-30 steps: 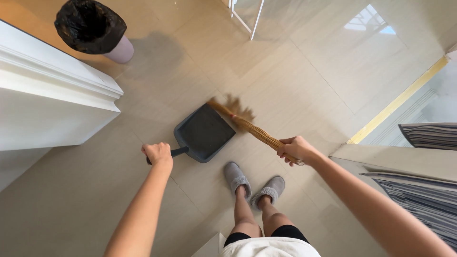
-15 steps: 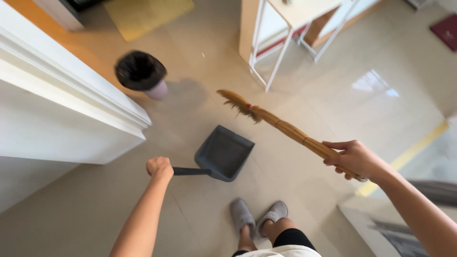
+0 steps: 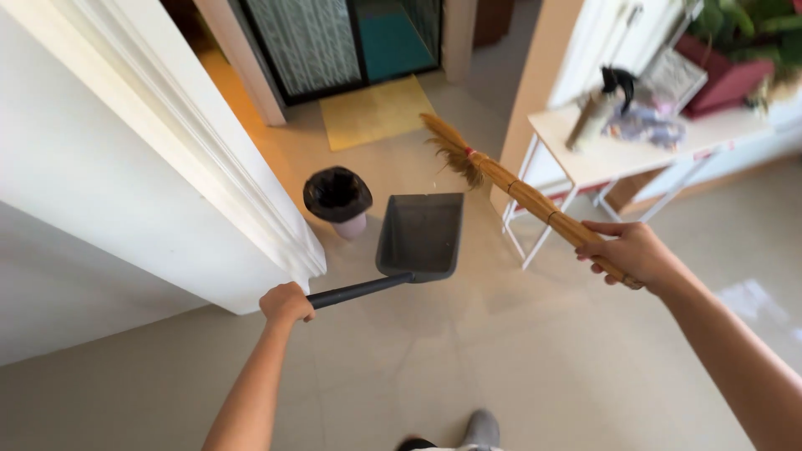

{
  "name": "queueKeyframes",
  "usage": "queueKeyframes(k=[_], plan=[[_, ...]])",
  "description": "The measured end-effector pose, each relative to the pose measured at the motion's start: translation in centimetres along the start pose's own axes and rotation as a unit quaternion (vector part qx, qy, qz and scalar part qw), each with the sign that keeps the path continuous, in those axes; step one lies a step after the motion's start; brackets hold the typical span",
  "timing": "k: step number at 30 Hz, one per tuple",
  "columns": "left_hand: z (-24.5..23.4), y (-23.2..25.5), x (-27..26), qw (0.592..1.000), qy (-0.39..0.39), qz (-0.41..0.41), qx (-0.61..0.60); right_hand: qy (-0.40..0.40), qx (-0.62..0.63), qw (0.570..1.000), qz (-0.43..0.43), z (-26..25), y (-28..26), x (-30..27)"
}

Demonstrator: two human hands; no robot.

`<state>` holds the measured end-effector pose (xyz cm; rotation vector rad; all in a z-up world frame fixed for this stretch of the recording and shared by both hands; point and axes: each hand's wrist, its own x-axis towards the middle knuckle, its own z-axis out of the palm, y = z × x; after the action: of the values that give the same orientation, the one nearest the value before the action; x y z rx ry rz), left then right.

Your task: The recorder is sweeping dust and debris from a floor and down a staircase using a broom and dustpan.

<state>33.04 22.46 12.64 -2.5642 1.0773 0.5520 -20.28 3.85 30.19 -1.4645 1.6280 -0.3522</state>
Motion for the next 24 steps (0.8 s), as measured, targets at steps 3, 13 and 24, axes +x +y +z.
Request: queueKeyframes(k=[3, 13, 24], plan=[[-0.9, 0.3, 0.4, 0.998, 0.013, -0.019, -0.051, -0.023, 0.007, 0.998, -0.053, -0.4, -2.3, 2.9], [-5.3, -0.6, 7.9, 0.96, -0.02, -0.034, -0.277, -0.047, 0.036, 0.998, -0.007, 3.3, -6.2, 9.7], [-5.7, -1.9, 20.2, 0.864, -0.132, 0.005, -0.486, -0.053, 0.042, 0.996, 0.06, 12.2, -13.6, 15.4]])
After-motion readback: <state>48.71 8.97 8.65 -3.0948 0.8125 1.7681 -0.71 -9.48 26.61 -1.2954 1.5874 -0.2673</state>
